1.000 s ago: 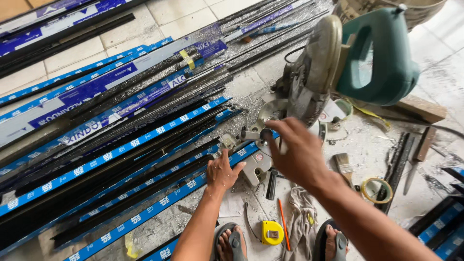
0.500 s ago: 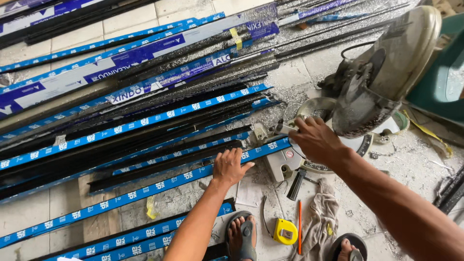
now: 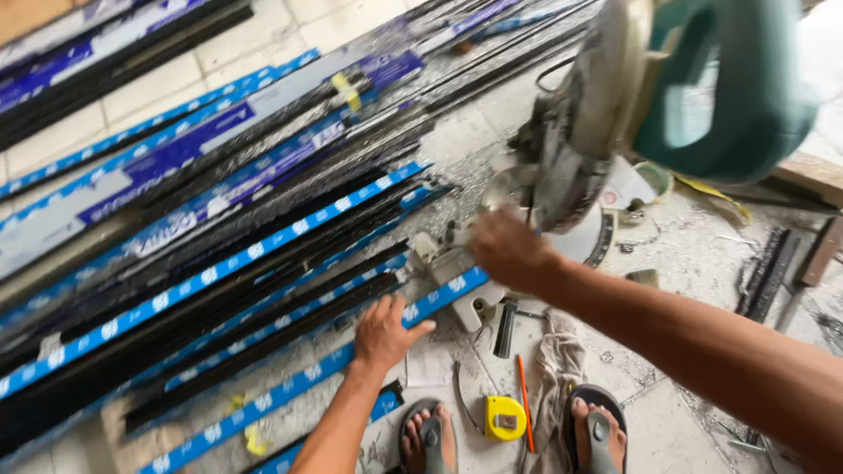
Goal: The person uses a miter saw to cut several long, blue-wrapped metal profiles. They measure the profiles with a tape measure, mark them with a pencil, and then cut them to size, stacking the cut pieces aside.
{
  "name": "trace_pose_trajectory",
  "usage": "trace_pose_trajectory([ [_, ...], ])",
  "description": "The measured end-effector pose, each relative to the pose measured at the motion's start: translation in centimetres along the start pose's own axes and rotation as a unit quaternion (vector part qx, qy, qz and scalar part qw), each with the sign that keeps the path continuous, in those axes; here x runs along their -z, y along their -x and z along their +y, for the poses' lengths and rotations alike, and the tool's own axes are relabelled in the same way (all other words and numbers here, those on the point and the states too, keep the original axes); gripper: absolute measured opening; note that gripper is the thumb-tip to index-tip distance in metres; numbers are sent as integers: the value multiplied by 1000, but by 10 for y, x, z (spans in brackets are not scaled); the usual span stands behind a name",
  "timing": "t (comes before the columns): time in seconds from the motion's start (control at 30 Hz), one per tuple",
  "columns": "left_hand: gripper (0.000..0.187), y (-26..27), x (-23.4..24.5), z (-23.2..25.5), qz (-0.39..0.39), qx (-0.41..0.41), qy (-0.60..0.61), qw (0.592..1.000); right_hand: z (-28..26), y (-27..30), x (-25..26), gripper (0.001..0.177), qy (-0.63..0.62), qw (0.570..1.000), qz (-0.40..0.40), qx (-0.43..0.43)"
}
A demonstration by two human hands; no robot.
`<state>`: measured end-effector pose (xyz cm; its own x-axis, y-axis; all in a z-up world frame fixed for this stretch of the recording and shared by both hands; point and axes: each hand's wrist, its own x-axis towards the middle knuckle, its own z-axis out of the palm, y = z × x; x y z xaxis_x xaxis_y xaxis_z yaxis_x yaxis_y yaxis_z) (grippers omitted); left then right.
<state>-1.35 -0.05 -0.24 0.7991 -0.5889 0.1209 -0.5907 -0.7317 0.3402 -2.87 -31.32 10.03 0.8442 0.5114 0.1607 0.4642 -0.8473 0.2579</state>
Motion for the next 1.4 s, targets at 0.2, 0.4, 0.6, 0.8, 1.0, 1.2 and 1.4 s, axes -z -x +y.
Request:
trace_pose_trajectory([
  [0.2, 72, -23, 44, 6, -248, 101, 103, 958, -59, 48, 69, 25, -195, 976, 25, 99],
  [0.4, 90, -37, 93, 46, -423, 196, 110, 878, -67, 56, 39, 50, -212, 969, -108, -61],
  [0.6, 63, 16, 55, 11, -238, 86, 30, 967, -79, 51, -20, 61, -224, 965, -77, -113],
  [0.8, 48, 34, 53, -6, -177, 62, 27, 982, -63, 48, -32, 41, -249, 964, -69, -59],
  [1.0, 35, 44, 41, 3, -163, 65, 40, 984, -54, 63, -30, 60, -221, 967, -116, -53],
  [1.2, 37, 78, 51, -51, -210, 125, 13, 969, 23, 101, -7, 49, -187, 942, -254, -112],
  [1.4, 40, 120, 75, -122, -173, 167, -73, 968, 146, 194, -20, 72, 33, 868, -299, -394],
])
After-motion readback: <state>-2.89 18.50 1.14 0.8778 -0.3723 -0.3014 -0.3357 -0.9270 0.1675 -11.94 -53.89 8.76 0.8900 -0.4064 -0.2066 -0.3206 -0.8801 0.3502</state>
